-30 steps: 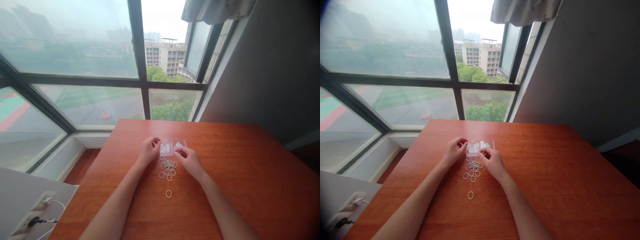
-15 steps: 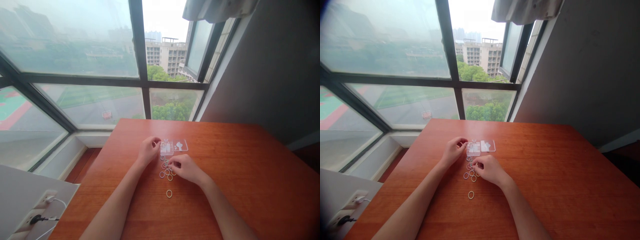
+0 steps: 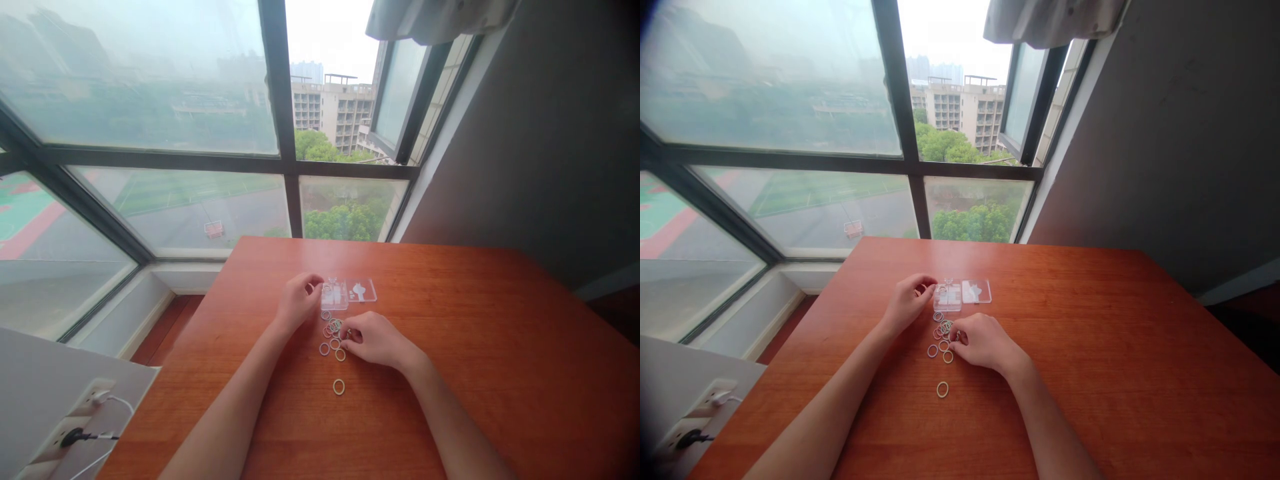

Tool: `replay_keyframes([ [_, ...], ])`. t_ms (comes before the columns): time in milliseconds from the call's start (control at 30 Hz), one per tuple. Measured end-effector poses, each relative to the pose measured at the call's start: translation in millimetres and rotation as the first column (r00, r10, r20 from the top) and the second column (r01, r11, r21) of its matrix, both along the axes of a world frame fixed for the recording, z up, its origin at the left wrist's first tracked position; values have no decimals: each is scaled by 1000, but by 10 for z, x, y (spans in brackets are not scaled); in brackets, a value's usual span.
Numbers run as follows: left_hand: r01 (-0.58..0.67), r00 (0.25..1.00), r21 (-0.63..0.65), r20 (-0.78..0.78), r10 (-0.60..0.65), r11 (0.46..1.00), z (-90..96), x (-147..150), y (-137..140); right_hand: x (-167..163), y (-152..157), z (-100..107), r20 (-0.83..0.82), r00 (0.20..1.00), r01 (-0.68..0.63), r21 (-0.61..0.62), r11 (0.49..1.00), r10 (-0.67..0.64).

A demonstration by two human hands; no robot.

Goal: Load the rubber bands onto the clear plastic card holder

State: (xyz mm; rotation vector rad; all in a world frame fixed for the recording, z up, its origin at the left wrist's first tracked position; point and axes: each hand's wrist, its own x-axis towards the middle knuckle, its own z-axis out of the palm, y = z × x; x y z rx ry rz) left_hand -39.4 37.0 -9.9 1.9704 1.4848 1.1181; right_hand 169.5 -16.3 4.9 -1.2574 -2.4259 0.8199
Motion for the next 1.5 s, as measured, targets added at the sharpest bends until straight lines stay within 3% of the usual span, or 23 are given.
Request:
replay_keyframes([
  [400,29,1000,6,8,-29,1000,4,0,-11,-36,14,-30,-75,997,9,-13,1000,-10],
  [733,143,987,-6,80,-142,990,97,88,-83,-30,91,-19,-326,923,222,16,975,-205],
  [1100,366,922,-117,183,-342,923,234,234,-215,16,140,-25,-458,794,424,-53,904,-399],
  [1500,389,909,-141,221,-354,910,244,273,-237,11,140,-27,-506,760,407,-120,906,-408],
])
